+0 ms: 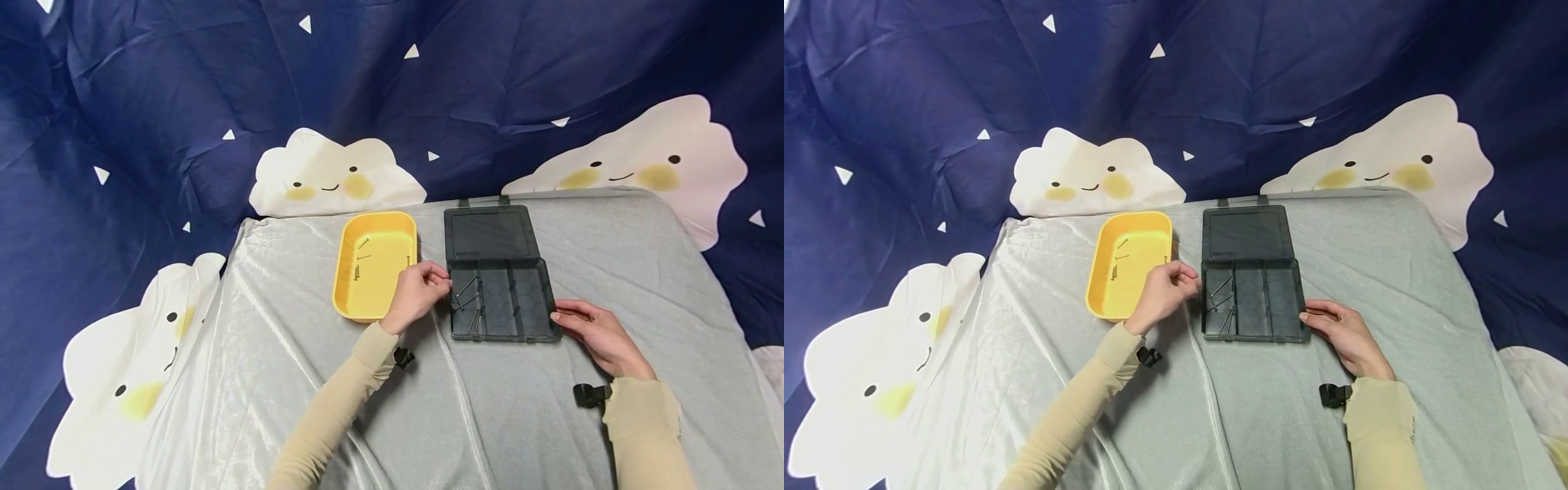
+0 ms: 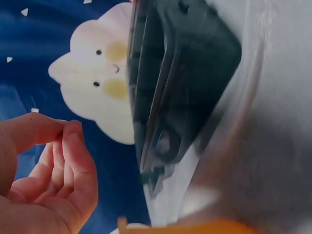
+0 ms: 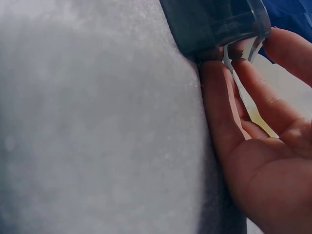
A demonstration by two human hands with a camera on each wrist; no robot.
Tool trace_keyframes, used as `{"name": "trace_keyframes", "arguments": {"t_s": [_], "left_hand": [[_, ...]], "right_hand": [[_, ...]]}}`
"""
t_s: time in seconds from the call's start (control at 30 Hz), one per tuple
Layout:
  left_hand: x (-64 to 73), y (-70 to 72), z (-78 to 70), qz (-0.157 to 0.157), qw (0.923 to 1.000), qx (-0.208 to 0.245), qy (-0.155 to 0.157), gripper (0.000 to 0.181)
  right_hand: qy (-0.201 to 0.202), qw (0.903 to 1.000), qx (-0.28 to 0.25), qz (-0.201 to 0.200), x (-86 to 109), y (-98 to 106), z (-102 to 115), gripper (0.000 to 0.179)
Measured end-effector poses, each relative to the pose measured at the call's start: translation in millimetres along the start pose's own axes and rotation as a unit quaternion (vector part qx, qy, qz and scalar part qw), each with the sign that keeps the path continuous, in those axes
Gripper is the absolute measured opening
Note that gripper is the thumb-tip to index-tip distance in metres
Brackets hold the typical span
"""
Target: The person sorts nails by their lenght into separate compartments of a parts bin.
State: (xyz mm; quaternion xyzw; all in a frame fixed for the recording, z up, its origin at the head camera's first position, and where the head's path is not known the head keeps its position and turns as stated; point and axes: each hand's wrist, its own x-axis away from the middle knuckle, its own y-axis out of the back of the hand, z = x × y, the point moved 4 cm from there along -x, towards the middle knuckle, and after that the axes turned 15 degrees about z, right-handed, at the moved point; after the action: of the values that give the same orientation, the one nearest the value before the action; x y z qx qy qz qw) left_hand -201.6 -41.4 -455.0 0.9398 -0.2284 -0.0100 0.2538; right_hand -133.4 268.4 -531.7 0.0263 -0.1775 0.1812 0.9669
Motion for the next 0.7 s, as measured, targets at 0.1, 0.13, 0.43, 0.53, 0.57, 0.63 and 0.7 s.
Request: {"name": "trace_keyframes", "arguments": {"t_s": [0.1,0.13,0.43,0.53,0.57,0.63,0.7], "left_hand": [[2.9,11.5,2.7,-0.018,0.9998,0.005,0.003,0.009],[3.7,15.6,4.7,-0.025,0.9997,0.006,0.005,0.008],[12.4,49.7,27.3,-0.086,0.9959,-0.017,0.022,0.01],[15.4,59.9,35.5,-0.102,0.9937,-0.031,0.034,0.009],[16.3,63.1,38.3,-0.109,0.9924,-0.041,0.038,0.008],[17.4,68.5,44.4,-0.119,0.9903,-0.055,0.048,0.008],[18.4,73.0,50.0,-0.124,0.9884,-0.068,0.055,0.009]], "right_hand": [[0.002,1.0,-0.001,0.001,0.0,0,0,0.041],[0.003,1.0,-0.004,0.001,0.0,0,0,0.04],[0.006,0.9997,-0.021,0.004,-0.4,0,1,0.038],[0.005,0.9997,-0.025,0.005,-0.5,0,1,0.038],[0.005,0.9996,-0.027,0.006,-0.6,0,1,0.038],[0.007,0.9994,-0.032,0.007,-0.6,0,1,0.038],[0.011,0.9992,-0.038,0.007,-0.5,0,1,0.038]]}}
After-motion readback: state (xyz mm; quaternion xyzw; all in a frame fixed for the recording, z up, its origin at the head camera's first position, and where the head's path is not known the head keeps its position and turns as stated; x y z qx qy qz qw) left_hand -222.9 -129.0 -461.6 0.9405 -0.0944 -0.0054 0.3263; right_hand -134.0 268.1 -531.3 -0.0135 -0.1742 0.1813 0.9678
